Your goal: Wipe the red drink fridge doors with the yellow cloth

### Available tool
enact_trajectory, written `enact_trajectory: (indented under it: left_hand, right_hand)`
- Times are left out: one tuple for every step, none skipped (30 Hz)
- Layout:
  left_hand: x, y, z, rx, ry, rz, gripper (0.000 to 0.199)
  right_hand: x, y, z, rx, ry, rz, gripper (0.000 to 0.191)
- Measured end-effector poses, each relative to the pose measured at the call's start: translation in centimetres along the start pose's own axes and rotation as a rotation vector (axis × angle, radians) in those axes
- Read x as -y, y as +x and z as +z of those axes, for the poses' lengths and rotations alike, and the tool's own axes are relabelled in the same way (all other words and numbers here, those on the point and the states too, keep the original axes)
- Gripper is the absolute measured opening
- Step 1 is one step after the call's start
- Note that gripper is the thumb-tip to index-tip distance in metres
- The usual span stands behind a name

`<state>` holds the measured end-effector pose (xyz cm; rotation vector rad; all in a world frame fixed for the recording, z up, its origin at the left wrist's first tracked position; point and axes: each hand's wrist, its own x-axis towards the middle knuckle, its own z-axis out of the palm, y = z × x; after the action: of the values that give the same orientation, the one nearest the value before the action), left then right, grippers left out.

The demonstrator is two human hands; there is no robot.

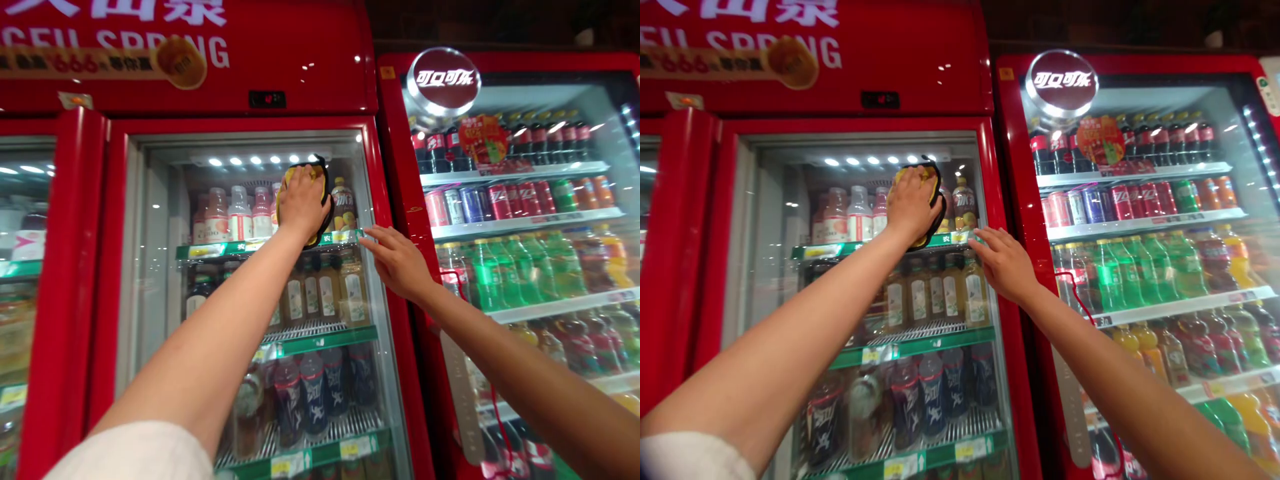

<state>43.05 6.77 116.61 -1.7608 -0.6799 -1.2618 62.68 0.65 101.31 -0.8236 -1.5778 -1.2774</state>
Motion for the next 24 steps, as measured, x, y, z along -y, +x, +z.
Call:
enact_trajectory:
  left_hand:
    - [0.7,-0.3,-0.3,-0.003,0.008,-0.012,0.055]
    - [1.4,-0.6,-0.6,-0.009,0.014,-0.021,0.056]
    - [2.2,-0.9,-0.9,-0.015,0.019,-0.027,0.057]
    - [3.0,-1.3,-1.2,-0.019,0.028,-0.032,0.057]
    - [3.8,-1.7,-1.5,-0.019,0.041,-0.035,0.057]
    - [4.5,-2.1,-1.8,-0.015,0.058,-0.039,0.057]
    - [5.2,-2.5,-2.1,-0.009,0.077,-0.042,0.056]
    - [5.9,-2.9,-2.4,-0.004,0.097,-0.046,0.056]
    - [6.5,-3.3,-2.8,0.000,0.114,-0.050,0.055]
    - [7.0,-3.7,-3.1,0.001,0.128,-0.054,0.055]
    - [7.5,-4.1,-3.4,0.000,0.140,-0.058,0.054]
    - [8.0,-4.4,-3.7,0.000,0.150,-0.062,0.054]
    - [8.5,-4.8,-4.1,0.003,0.160,-0.067,0.053]
    - [9.1,-5.2,-4.4,0.008,0.172,-0.075,0.053]
    - [9.6,-5.5,-4.8,0.015,0.183,-0.084,0.053]
    - [10.3,-5.9,-5.1,0.021,0.193,-0.094,0.053]
    - [10.9,-6.2,-5.5,0.023,0.199,-0.104,0.053]
    - [11.7,-6.6,-5.8,0.019,0.201,-0.115,0.053]
    - [12.5,-7.0,-6.2,0.015,0.199,-0.123,0.053]
    - [13.3,-7.3,-6.5,0.010,0.193,-0.128,0.053]
    - [14.2,-7.7,-6.8,0.008,0.185,-0.132,0.054]
    - [15.1,-8.0,-7.1,0.008,0.178,-0.135,0.055]
    - [15.9,-8.2,-7.4,0.011,0.173,-0.136,0.055]
    - [16.7,-8.5,-7.7,0.013,0.173,-0.135,0.056]
  right_hand:
    - [0.4,0.2,0.5,0.002,-0.002,0.002,0.050]
    - [0.9,0.4,0.9,0.005,-0.005,0.005,0.050]
    - [1.3,0.5,1.2,0.009,-0.007,0.007,0.051]
    - [1.8,0.7,1.6,0.012,-0.006,0.007,0.051]
    - [2.2,0.9,1.8,0.016,-0.003,0.006,0.051]
    - [2.7,1.1,2.1,0.018,0.002,0.001,0.051]
    - [3.1,1.3,2.3,0.018,0.009,-0.005,0.051]
    - [3.6,1.6,2.5,0.016,0.019,-0.014,0.050]
    - [4.0,1.8,2.7,0.012,0.029,-0.024,0.050]
    - [4.4,2.1,2.9,0.005,0.041,-0.033,0.050]
    - [4.9,2.4,3.1,-0.006,0.055,-0.042,0.051]
    - [5.3,2.8,3.4,-0.017,0.068,-0.049,0.052]
    - [5.8,3.1,3.7,-0.026,0.081,-0.055,0.053]
    - [6.3,3.5,4.1,-0.033,0.092,-0.059,0.055]
    - [6.8,3.9,4.5,-0.036,0.102,-0.064,0.055]
    - [7.4,4.2,4.9,-0.034,0.109,-0.071,0.055]
    - [8.0,4.6,5.2,-0.029,0.115,-0.080,0.055]
    - [8.7,5.0,5.6,-0.021,0.120,-0.087,0.054]
    - [9.4,5.4,6.0,-0.013,0.125,-0.093,0.054]
    - [10.1,5.8,6.3,-0.006,0.132,-0.097,0.054]
    - [10.8,6.1,6.6,0.000,0.138,-0.099,0.055]
    - [11.5,6.5,6.9,0.004,0.145,-0.100,0.055]
    - [12.1,6.8,7.3,0.008,0.150,-0.099,0.056]
    - [12.8,7.1,7.6,0.010,0.153,-0.099,0.057]
